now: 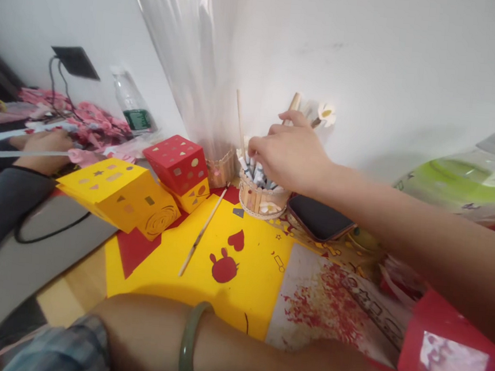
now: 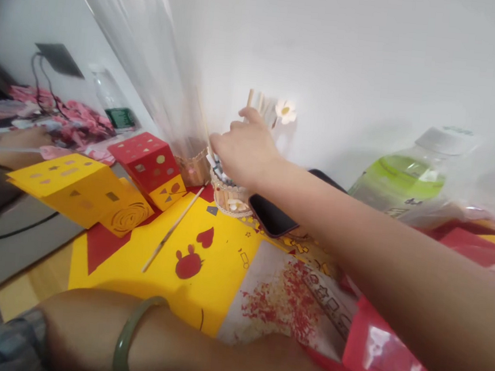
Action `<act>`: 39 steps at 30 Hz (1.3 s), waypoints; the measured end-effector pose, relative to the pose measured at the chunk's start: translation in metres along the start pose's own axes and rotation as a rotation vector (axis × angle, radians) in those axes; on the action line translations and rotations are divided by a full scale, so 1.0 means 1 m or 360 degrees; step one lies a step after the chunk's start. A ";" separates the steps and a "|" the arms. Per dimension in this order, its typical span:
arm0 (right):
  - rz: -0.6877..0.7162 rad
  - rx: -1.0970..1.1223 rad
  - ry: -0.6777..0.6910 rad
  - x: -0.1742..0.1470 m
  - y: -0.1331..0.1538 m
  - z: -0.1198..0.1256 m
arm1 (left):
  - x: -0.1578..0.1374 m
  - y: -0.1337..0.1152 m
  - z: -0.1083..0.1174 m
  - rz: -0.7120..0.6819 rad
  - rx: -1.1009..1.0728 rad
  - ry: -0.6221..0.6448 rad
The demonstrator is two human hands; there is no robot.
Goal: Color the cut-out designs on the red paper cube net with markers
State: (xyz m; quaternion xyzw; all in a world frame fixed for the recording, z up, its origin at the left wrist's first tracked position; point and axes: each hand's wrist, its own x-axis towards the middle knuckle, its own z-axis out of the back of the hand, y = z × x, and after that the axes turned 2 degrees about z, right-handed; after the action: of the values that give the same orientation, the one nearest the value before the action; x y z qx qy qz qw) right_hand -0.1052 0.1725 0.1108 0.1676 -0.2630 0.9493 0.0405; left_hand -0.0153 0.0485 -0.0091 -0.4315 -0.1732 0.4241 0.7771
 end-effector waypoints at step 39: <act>-0.0409 0.0926 -0.0637 -0.033 -0.043 0.099 | -0.012 -0.007 -0.004 0.0182 -0.0554 -0.0370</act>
State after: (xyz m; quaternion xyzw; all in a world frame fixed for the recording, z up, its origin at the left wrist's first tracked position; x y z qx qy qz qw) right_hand -0.0373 0.1589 0.2005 0.3859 0.0383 0.9199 0.0579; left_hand -0.0158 0.0349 -0.0049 -0.5166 -0.3075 0.4782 0.6403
